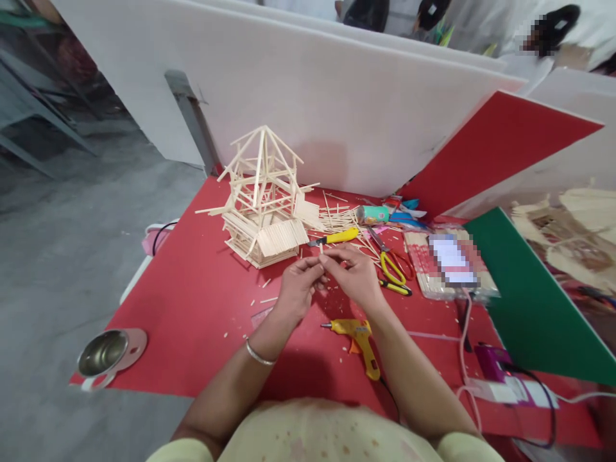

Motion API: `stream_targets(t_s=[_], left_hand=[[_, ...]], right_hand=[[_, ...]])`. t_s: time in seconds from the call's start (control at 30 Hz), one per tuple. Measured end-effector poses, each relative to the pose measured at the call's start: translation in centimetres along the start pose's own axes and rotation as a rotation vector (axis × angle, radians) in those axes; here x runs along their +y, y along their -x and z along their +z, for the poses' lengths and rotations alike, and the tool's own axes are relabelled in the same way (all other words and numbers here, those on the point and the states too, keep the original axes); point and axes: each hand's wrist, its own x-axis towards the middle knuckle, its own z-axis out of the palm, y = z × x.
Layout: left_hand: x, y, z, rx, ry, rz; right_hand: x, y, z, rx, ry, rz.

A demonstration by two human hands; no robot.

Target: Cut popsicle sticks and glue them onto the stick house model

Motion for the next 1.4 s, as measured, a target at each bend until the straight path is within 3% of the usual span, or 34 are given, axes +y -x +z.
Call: stream_targets(t_s=[0.23,0.37,0.6,0.77,1.0,1.2,1.4], left_hand=[[0.6,-0.6,0.4,0.037,0.11,0.004],[0.2,-1.2,1.0,0.007,0.142,-0.019],[0.1,-1.8,1.3,0.008,0.161,-0.039],[0.2,-2.1,1.2,0.046,0.157,-0.042],[0.2,-2.4,1.4,0.08,0.234,-0.034],[0.4,-2.4,1.0,-0.01,0.334,-0.042],[1.1,-3.5,0.1,0.078,0.355,0.0]], right_hand=[[0.8,0.9,-0.1,-0.047,-0.028,0.113],[1.5,1.3,0.2,-0.058,0.043,0.074],[1.4,2.2,0.2,0.035,0.047,0.066],[1.8,2.5,0.3,0.046,-0.083,0.13],[2.6,1.9,1.1,0.062,-0.15,0.158],[1.7,0.5,1.9,0.094,-0.193,0.122],[0.8,-1.6,2.8,0.119,-0.187,0.078]])
